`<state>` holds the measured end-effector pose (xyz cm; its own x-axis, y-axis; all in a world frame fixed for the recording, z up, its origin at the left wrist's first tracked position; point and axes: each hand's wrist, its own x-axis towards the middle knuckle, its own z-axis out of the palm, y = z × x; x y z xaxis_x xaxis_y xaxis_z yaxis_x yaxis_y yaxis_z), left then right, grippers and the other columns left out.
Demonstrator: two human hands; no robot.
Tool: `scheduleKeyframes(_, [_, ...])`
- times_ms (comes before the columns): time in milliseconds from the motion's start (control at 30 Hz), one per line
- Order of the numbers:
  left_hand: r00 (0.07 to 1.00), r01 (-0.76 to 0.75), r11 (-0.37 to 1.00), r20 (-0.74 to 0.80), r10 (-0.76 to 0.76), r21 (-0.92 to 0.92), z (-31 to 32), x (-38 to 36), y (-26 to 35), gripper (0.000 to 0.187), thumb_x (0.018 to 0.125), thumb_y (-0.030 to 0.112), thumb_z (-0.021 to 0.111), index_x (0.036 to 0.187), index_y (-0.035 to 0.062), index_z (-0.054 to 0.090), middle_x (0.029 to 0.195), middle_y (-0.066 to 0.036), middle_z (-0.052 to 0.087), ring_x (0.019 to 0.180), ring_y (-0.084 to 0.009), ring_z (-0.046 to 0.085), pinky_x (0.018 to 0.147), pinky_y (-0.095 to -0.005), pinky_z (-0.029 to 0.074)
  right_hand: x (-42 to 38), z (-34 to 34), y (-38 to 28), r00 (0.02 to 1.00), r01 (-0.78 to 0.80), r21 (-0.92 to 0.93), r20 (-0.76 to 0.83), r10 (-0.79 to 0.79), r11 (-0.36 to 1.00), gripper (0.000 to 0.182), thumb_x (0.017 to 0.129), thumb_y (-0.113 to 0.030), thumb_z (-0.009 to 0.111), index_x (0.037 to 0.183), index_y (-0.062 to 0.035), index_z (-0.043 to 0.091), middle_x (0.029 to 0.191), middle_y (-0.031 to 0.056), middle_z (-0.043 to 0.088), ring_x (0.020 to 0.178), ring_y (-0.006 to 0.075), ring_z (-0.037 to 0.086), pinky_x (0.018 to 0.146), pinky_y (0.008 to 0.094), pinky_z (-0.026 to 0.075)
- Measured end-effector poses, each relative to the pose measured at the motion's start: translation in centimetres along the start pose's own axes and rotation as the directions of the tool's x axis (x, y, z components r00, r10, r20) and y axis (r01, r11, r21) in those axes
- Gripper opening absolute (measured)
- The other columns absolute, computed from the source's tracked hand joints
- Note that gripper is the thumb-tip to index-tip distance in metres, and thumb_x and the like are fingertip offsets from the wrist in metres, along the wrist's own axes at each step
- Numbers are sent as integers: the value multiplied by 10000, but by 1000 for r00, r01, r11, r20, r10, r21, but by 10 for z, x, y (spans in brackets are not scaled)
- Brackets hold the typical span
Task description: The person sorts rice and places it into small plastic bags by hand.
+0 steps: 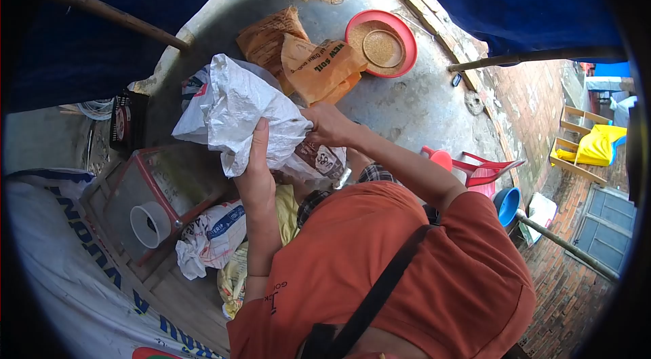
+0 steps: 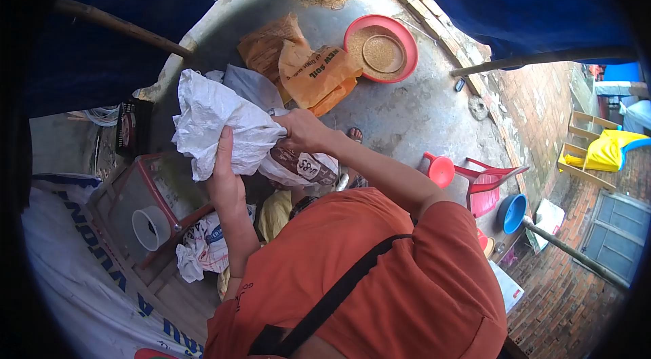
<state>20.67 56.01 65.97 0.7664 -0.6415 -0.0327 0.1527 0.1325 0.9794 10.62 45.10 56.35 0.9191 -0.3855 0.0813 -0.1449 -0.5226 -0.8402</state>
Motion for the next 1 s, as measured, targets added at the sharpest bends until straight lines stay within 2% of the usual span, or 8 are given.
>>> scheduleKeyframes(67, [967,232,956,-63,-247,-180,27,-5,-1,391,768,111,533,1111,-17,396,1058,-82,463,916,-155,452,798,-272,356,-5,-18,20,1000,6,2,8,-6,1000,300,580,-138,616,858,-71,527,728,154,554,689,328,518,581,384,405])
scheduleKeyframes(167, [996,90,991,-1,-91,-99,48,-6,-42,420,775,122,524,1137,-18,363,1087,-89,440,950,-159,433,811,-272,348,-17,-38,55,999,-8,-33,48,9,999,256,582,-119,619,816,-51,540,728,162,553,688,328,520,581,382,404])
scheduleKeyframes(500, [926,339,940,192,-324,-46,158,-22,-84,442,754,197,564,1101,-20,398,1065,-99,459,944,-162,442,799,-270,350,-71,-133,131,961,-208,-159,151,232,965,359,566,-125,623,899,-35,523,808,167,556,789,315,517,675,370,412])
scheduleKeyframes(633, [876,470,849,248,-415,-241,192,-31,-117,405,717,177,613,1032,-19,450,994,-83,495,886,-134,472,748,-253,377,-102,-148,175,938,-266,-214,169,304,940,330,591,-123,601,893,-16,519,823,181,553,803,320,512,678,377,404])
scheduleKeyframes(667, [813,565,821,227,-536,-83,196,-34,-122,328,748,176,576,1018,22,470,946,-31,513,794,-92,499,689,-220,405,-108,-149,185,941,-271,-201,153,303,941,332,596,-130,600,896,-13,519,826,185,551,802,323,512,680,380,402])
scheduleKeyframes(833, [853,475,874,297,-429,-104,228,-37,-165,351,709,150,618,1000,16,475,910,-36,521,769,-90,509,662,-212,411,-122,-173,206,919,-356,-256,77,386,899,402,606,-177,605,963,-28,498,878,178,549,857,311,512,730,360,405])
scheduleKeyframes(900, [650,612,790,595,-473,-40,233,-22,-184,405,693,136,627,1034,9,447,929,-42,517,794,-96,504,663,-215,411,-140,-169,230,899,-424,-262,-10,437,867,442,610,-191,608,1005,-43,475,909,166,546,874,310,511,749,357,404])
scheduleKeyframes(1000, [628,615,781,532,-568,108,212,-17,-236,464,679,119,625,1071,0,408,1002,-72,480,845,-137,498,669,-243,422,-173,-157,274,823,-565,-280,-127,553,776,509,623,-219,611,1073,-64,430,958,143,540,890,305,513,773,355,403])
